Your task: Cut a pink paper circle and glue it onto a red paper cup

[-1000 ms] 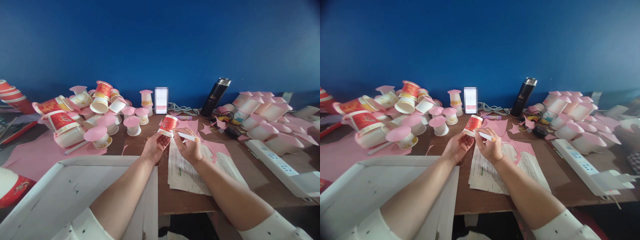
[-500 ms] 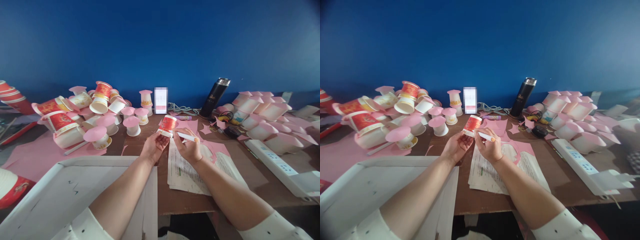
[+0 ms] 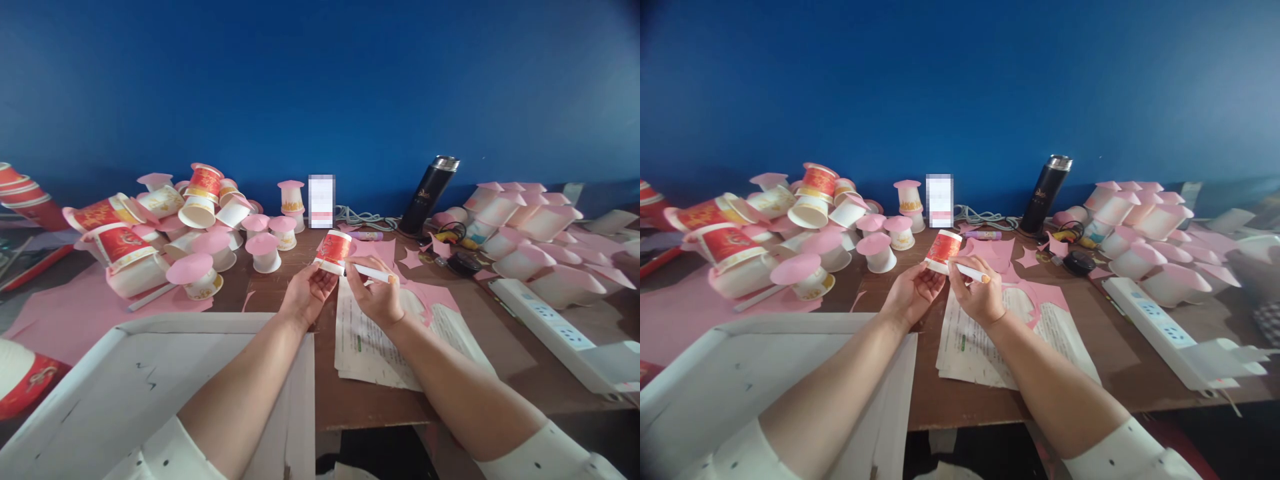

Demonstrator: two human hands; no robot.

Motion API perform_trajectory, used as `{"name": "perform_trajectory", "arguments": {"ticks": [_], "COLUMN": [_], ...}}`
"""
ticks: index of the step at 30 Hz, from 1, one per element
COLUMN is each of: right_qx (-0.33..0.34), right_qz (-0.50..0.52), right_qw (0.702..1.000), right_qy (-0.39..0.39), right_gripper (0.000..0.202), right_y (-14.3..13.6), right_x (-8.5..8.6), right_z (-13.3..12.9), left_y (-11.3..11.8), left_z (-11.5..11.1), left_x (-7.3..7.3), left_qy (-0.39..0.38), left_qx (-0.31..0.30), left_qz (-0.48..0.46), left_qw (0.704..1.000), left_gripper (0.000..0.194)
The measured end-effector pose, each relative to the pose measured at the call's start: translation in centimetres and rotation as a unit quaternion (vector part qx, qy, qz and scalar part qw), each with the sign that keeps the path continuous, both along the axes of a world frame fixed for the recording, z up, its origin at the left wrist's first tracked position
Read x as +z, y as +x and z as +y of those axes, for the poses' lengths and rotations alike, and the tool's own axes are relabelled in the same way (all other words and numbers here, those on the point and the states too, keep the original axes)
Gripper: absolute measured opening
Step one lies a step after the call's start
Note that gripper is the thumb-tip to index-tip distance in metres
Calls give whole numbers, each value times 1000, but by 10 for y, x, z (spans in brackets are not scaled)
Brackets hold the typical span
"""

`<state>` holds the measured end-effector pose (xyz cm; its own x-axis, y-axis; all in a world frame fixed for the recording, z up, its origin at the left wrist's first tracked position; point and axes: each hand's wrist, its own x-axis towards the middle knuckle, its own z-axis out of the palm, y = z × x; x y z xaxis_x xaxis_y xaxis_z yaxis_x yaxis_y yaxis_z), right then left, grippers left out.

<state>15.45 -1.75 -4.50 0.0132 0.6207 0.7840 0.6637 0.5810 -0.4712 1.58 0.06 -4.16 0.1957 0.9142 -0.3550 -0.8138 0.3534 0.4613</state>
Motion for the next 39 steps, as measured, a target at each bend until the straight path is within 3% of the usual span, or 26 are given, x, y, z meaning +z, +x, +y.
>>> {"name": "perform_trajectory", "arguments": {"ticks": [39], "right_qx": [-8], "right_qz": [-20], "right_qw": [1000], "right_qy": [11], "right_gripper": [10], "right_y": [1], "right_x": [0], "right_z": [0], "left_y": [-2], "left_z": [2], "left_x": [-2], "left_qy": [-1], "left_qx": [14], "left_qz": [-15], "left_qw": [1000], "left_gripper": [12]}}
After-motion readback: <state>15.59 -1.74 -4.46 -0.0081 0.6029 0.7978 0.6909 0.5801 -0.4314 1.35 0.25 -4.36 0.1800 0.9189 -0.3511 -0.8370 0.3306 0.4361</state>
